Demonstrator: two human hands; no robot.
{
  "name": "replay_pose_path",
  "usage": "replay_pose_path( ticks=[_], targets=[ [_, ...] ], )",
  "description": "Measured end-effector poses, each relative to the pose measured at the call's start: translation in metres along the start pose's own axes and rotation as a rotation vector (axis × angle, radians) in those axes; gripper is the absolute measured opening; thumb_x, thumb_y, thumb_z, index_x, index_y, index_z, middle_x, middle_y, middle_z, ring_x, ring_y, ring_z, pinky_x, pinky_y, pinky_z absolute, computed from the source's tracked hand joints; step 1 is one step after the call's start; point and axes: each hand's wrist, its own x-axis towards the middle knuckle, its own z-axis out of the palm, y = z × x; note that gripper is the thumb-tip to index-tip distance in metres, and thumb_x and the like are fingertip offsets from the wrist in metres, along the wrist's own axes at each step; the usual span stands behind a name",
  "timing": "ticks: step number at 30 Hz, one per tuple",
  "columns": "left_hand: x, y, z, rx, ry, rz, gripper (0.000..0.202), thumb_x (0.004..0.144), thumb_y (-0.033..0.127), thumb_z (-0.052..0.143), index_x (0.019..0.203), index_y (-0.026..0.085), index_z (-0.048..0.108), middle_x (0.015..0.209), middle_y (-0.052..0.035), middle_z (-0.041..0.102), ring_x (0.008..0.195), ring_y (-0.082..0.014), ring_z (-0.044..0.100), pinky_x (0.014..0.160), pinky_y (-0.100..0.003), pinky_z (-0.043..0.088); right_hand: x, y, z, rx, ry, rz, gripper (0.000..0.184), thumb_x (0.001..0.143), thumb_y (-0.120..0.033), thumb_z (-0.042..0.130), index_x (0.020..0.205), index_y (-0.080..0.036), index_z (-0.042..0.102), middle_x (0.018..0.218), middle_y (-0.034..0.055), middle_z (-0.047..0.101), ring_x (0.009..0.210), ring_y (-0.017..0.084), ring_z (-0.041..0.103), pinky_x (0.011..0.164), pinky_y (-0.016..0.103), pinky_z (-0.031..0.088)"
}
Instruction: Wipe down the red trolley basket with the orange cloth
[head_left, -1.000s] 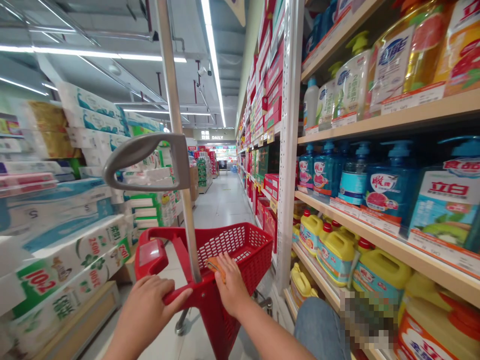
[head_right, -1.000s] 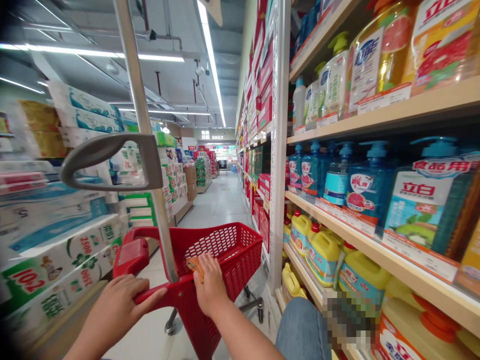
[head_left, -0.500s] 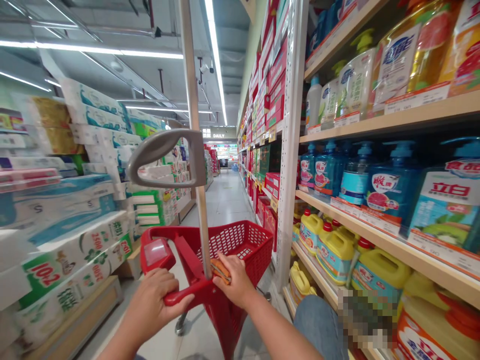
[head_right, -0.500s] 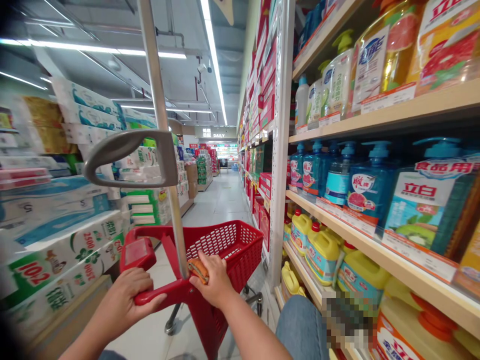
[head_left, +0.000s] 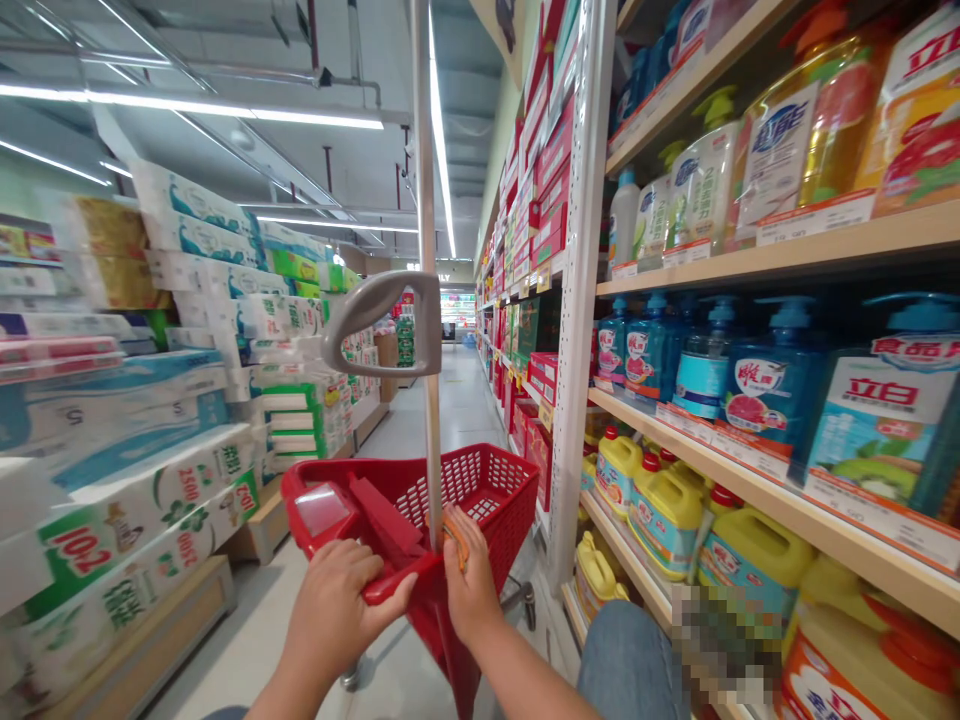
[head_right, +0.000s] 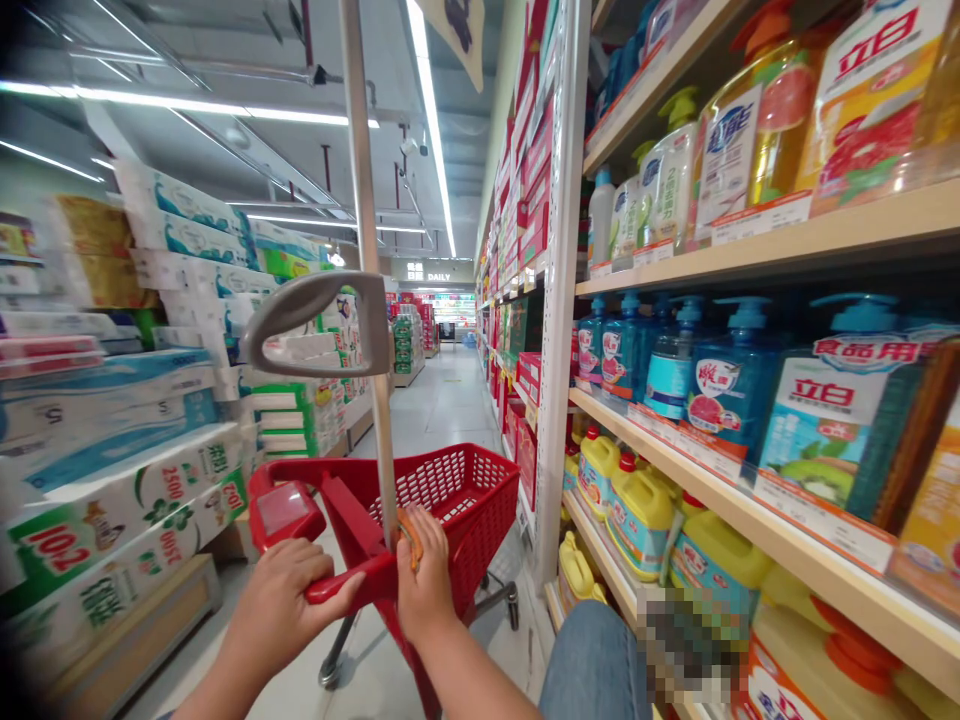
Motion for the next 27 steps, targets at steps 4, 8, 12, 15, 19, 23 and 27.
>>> replay_pose_path(
  ticks=[4,8,12,15,19,23,27],
  targets=[
    [0.004,0.020,0.003,0.014,-0.006,-0.013,0.041,0.084,0.049,0.047,0.055,0.021,0.058,0.060,-0.0027,0.060,0.066,-0.0174,0.051,0.071,-0.034,0.035,0.005,0.004,0.000,0.049,0.091,0.120,0.042,0.097,-0.040,0.035,0.130,-0.021,0.053,0.135,0.0097,0.052,0.129,0.022,0.043,0.109,0.046,0.033],
    [0.009,0.036,0.010,0.040,-0.018,-0.034,0.042,0.090,0.033,0.034,0.058,0.021,0.059,0.062,-0.0034,0.061,0.067,-0.0178,0.052,0.072,-0.035,0.033,0.004,-0.008,0.000,0.082,0.170,0.255,0.049,0.097,-0.043,0.031,0.139,-0.019,0.041,0.145,0.0093,0.038,0.136,0.023,0.032,0.111,0.047,0.030],
    [0.013,0.056,0.016,0.071,-0.020,-0.100,0.043,0.090,0.028,0.031,0.059,0.020,0.059,0.064,-0.0057,0.062,0.071,-0.0207,0.054,0.076,-0.039,0.033,-0.015,-0.033,0.000,-0.006,0.187,0.234,0.056,0.097,-0.041,0.032,0.149,-0.022,0.018,0.154,0.0059,0.017,0.141,0.025,0.016,0.114,0.052,0.023],
    [0.013,0.073,0.019,0.030,-0.070,-0.119,0.038,0.089,0.027,0.034,0.064,0.021,0.062,0.069,-0.0062,0.065,0.075,-0.0230,0.055,0.076,-0.040,0.034,-0.029,-0.051,-0.010,-0.103,0.168,0.127,0.058,0.097,-0.036,0.035,0.150,-0.025,0.013,0.155,0.0039,0.015,0.142,0.027,0.012,0.114,0.056,0.020],
    [0.016,0.071,0.017,-0.134,-0.119,-0.034,0.036,0.091,0.027,0.032,0.081,0.020,0.066,0.082,-0.0083,0.067,0.078,-0.0215,0.058,0.076,-0.037,0.039,-0.028,-0.061,-0.037,-0.178,0.046,-0.028,0.051,0.096,-0.030,0.037,0.146,-0.027,0.027,0.148,0.0044,0.035,0.138,0.027,0.028,0.112,0.054,0.028],
    [0.037,0.017,0.009,-0.116,-0.060,0.044,0.037,0.091,0.037,0.035,0.109,0.021,0.063,0.124,-0.0093,0.059,0.118,-0.0245,0.049,0.098,-0.040,0.036,-0.013,-0.054,-0.060,-0.217,-0.073,-0.063,0.045,0.096,-0.030,0.038,0.141,-0.027,0.038,0.142,0.0031,0.044,0.133,0.022,0.037,0.111,0.047,0.032],
    [0.059,-0.033,0.010,-0.013,-0.204,-0.069,0.040,0.090,0.042,0.034,0.101,0.018,0.065,0.110,-0.0086,0.066,0.108,-0.0247,0.056,0.097,-0.041,0.037,0.000,-0.050,-0.053,-0.336,-0.030,-0.051,0.044,0.095,-0.029,0.039,0.139,-0.020,0.042,0.140,0.0069,0.046,0.132,0.023,0.039,0.110,0.046,0.034]
  ],
)
